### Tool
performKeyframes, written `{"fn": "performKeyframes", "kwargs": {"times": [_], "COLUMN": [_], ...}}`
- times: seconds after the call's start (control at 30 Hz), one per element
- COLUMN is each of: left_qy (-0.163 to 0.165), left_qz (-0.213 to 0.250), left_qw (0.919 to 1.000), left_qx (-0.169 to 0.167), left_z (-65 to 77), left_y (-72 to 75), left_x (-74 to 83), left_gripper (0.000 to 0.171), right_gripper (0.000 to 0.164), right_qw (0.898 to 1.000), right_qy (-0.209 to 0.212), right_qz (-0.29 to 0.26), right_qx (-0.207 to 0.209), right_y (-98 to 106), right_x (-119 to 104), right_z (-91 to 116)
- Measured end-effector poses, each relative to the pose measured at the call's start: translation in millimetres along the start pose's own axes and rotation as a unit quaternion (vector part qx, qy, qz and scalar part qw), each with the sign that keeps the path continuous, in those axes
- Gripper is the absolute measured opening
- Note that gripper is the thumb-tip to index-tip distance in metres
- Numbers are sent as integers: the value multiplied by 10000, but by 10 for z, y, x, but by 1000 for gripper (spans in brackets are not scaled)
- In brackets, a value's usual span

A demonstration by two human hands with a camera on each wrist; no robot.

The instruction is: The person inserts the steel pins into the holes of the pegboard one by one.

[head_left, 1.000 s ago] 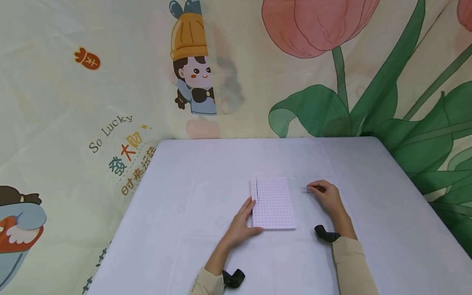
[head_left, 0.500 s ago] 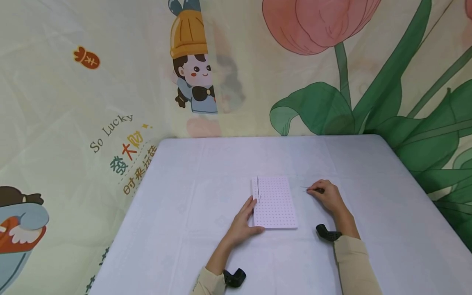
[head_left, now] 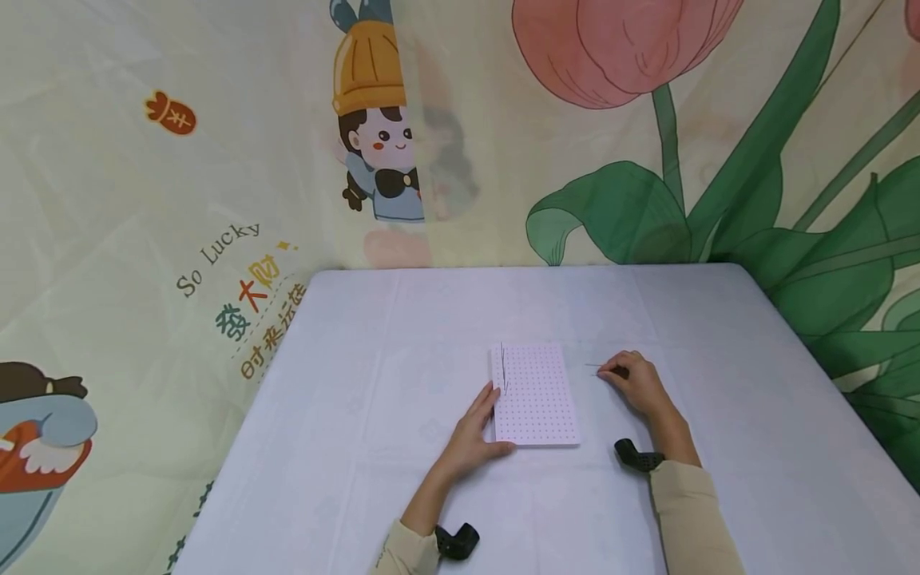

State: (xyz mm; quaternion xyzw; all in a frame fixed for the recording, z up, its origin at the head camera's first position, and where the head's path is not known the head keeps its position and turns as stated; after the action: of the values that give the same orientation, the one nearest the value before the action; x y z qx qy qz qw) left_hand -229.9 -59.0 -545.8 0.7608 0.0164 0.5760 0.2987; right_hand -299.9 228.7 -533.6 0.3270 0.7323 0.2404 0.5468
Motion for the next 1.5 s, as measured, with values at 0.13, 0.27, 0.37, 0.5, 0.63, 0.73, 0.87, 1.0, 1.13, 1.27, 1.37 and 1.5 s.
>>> {"fn": "performKeyframes", "kwargs": {"times": [0.13,0.27,0.37,0.5,0.63,0.73,0.87,1.0,1.13,1.27,1.37,1.5], "left_qy": [2,-20,-20,-7,-65,-132,-142,-184,-212,-231,-323,-397], "left_qz": [8,1,27,72,48,7,-23,-59,-87,-119,-161,-175], "left_qw": [10000,10000,10000,10000,10000,9999,9999,9998,9997,9996,9993,9991], "left_qx": [18,23,17,27,16,2,5,-25,-70,-59,-31,-31], "left_z": [7,8,12,17,19,19,19,13,10,19,23,21], "left_y": [4,12,17,18,14,14,18,8,-1,9,20,25], "left_x": [-8,-6,5,9,8,11,6,5,5,-3,-1,3], "left_gripper": [94,93,93,93,93,93,93,93,93,93,93,92], "right_gripper": [5,5,7,12,17,17,16,15,13,13,13,12], "right_qw": [10000,9998,9991,9976,9956,9906,9756,9652,9623,9567,9505,9462], "right_qy": [-8,-53,48,34,-178,-159,87,88,89,370,594,681], "right_qz": [65,-12,-217,-533,-844,-1316,-2165,-2586,-2707,-2886,-3042,-3154], "right_qx": [49,179,348,444,372,334,361,377,255,-64,-217,-258], "right_y": [-16,-13,8,11,-33,-69,-109,-231,-397,-543,-605,-693], "right_x": [-3,-24,-64,-148,-246,-371,-620,-770,-915,-1147,-1313,-1382], "right_z": [0,-5,-18,-63,-128,-192,-285,-369,-429,-469,-480,-499]}}
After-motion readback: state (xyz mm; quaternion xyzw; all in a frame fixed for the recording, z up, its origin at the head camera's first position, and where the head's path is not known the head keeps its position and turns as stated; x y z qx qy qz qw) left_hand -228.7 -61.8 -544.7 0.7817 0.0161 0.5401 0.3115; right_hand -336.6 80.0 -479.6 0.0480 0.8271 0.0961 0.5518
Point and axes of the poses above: each hand's wrist, its own z-axis away from the middle knuckle, its own y-axis out of the back of the hand, x = y × z, the point moved 8 cm from there along -z, towards the middle knuckle, and after that the axes turned 7 degrees about -y, right-handed, at the moved point
